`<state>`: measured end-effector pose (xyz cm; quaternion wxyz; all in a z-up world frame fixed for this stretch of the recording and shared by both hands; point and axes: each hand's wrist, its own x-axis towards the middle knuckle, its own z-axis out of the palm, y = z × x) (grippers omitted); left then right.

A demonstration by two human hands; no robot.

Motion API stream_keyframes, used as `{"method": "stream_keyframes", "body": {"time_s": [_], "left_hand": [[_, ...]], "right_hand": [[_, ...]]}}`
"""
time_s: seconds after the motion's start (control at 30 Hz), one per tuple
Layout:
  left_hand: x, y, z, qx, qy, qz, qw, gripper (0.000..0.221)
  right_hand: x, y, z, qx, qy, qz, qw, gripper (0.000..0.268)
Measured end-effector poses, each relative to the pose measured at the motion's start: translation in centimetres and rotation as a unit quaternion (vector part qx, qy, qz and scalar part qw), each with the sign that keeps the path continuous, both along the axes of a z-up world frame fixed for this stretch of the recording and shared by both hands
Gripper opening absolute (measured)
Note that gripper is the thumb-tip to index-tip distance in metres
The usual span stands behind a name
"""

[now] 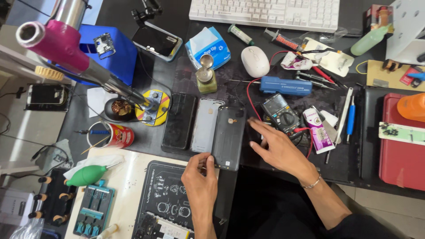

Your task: The person removes the back cover of a mobile phone, detaches internal components by hand and with a small tool, and manages parts on a workspace.

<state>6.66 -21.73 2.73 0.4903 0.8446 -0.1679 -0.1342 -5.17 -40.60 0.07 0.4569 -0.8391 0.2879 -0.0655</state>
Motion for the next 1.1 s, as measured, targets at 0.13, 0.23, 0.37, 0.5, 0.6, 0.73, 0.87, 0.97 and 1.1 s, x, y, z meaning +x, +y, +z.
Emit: {"method": "stream_keyframes", "body": {"time_s": [0.13,0.23,0.37,0.5,0.6,0.73,0.87,0.97,1.1], "left_hand": [[-0.3,-0.4,0.3,0.028,0.031,0.002,0.999,0.013],[-0.6,-0.6,0.5,0.044,0.015,-0.007,0.999,0.013],[-0.8,-1.0,0.6,0.07,-0.019,-0.022,0.997,0.012],[-1.2,-1.3,0.5,0.08,-0.071,-0.04,0.993,0.011],[-1.6,-1.6,0.1,0.067,-0.082,-0.044,0.993,0.011],[-1.9,-2.3,-0.4,0.135,-0.124,-0.047,0.982,0.01],[-2.1,-2.8,-1.0,0.186,-0.232,-0.065,0.952,0.011],[-2.1,-3.2,-1.2,0.219,-0.287,-0.074,0.93,0.015],[-2.0,-3.7,-1.6,0.232,-0.317,-0.087,0.915,0.021]], "right_hand": [[-0.3,-0.5,0.7,-0.139,-0.043,0.0,0.989,0.062],[-0.2,-0.8,0.6,-0.168,-0.056,-0.002,0.984,0.057],[0.1,-1.2,0.5,-0.155,-0.024,-0.012,0.988,0.057],[0.7,-1.5,0.8,-0.16,-0.029,-0.026,0.986,0.053],[0.9,-2.1,1.4,-0.172,-0.041,-0.002,0.984,0.05],[1.6,-4.0,2.5,-0.19,-0.043,0.046,0.98,0.044],[3.7,-6.0,2.5,-0.287,-0.103,0.125,0.944,0.04],[5.2,-6.8,1.9,-0.336,-0.031,0.142,0.931,0.04],[5.6,-7.3,1.1,-0.342,-0.033,0.14,0.929,0.037]]}}
